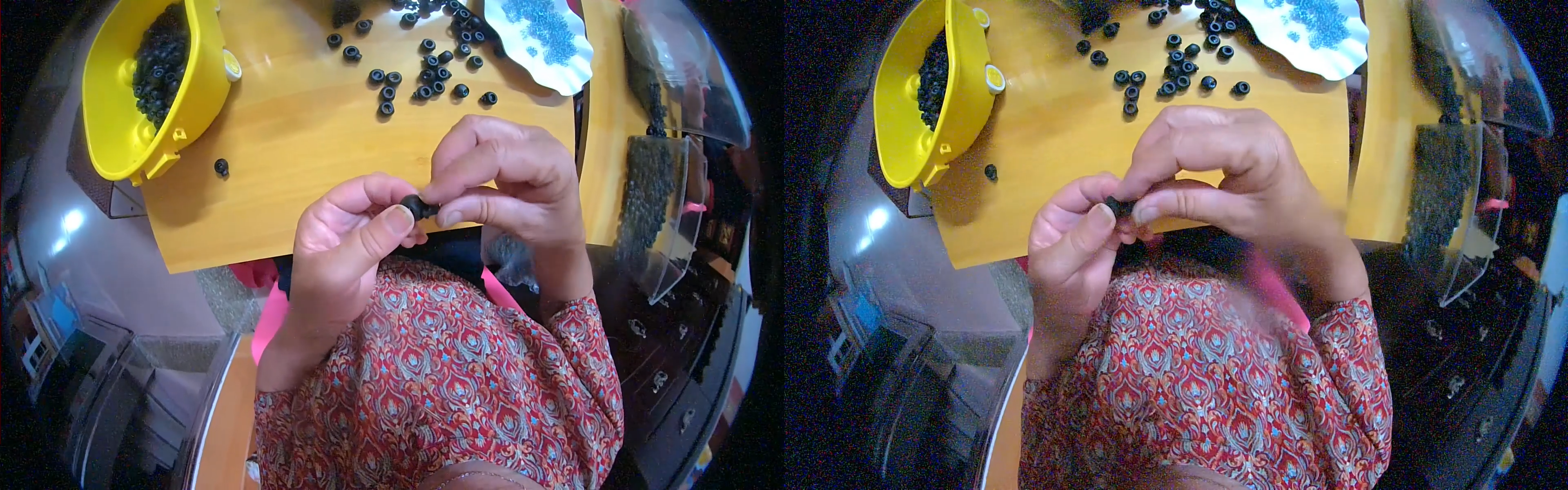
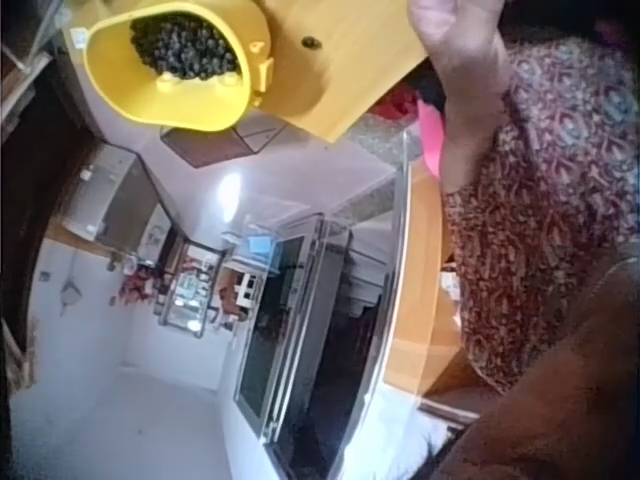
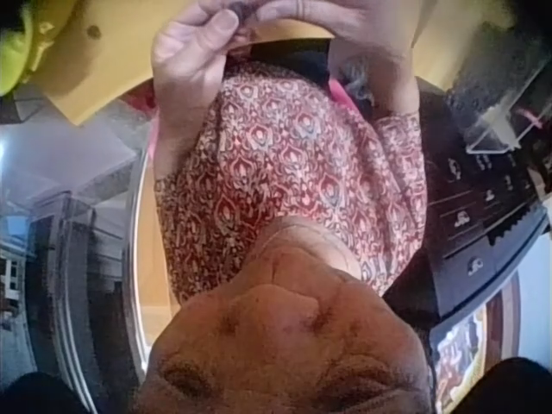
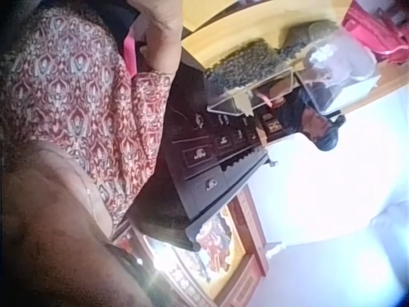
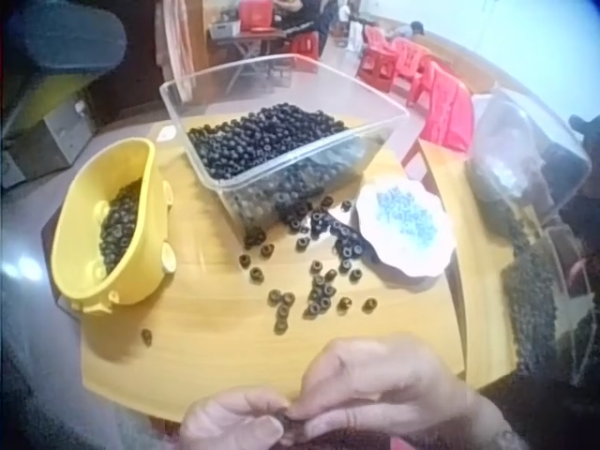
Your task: Assembling small hardware components by hand at a workbench.
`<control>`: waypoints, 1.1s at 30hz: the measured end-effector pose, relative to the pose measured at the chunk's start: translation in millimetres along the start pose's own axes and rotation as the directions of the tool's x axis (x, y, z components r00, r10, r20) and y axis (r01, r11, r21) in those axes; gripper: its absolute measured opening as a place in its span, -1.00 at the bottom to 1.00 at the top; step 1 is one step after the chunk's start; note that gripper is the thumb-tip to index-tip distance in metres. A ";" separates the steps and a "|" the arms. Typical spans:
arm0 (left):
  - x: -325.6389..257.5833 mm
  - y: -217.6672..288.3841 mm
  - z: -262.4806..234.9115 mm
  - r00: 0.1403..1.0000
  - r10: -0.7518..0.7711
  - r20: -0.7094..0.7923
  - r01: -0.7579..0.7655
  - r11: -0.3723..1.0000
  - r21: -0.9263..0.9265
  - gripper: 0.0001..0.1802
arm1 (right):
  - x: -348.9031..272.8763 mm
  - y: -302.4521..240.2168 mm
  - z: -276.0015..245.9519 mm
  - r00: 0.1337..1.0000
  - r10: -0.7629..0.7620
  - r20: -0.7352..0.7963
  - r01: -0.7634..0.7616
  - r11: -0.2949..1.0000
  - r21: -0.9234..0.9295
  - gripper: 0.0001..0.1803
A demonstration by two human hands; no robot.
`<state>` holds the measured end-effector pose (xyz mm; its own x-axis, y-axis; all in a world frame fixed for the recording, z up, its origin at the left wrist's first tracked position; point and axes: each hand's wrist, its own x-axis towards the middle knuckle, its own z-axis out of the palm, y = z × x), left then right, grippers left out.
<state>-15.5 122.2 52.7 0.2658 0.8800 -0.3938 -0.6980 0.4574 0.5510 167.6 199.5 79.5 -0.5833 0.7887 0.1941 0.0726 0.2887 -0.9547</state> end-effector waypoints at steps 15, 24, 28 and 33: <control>3.2 -1.3 -3.8 0.991 -0.058 0.124 0.079 0.982 -0.173 -0.71 | 4.8 1.9 -5.1 0.986 0.085 0.143 -0.107 0.982 0.156 -0.67; 5.0 0.4 3.2 0.997 -0.057 0.054 0.065 0.985 -0.161 -0.70 | 2.5 1.7 -4.4 0.996 -0.085 0.000 0.085 0.996 -0.036 -0.76; 3.3 1.1 5.4 0.996 -0.073 0.042 0.079 0.981 -0.175 -0.70 | 2.3 -0.6 -6.7 0.996 -0.088 0.001 0.088 0.994 -0.070 -0.77; 5.0 0.5 4.4 0.998 -0.060 0.036 0.065 0.982 -0.176 -0.71 | 2.3 -0.9 -7.5 0.998 -0.052 0.023 0.053 0.997 -0.054 -0.81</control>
<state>-11.5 127.4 54.3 0.3304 0.8552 -0.3995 -0.7857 0.4837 0.3857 172.3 205.1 82.4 -0.6049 0.7598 0.2383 0.0848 0.3591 -0.9295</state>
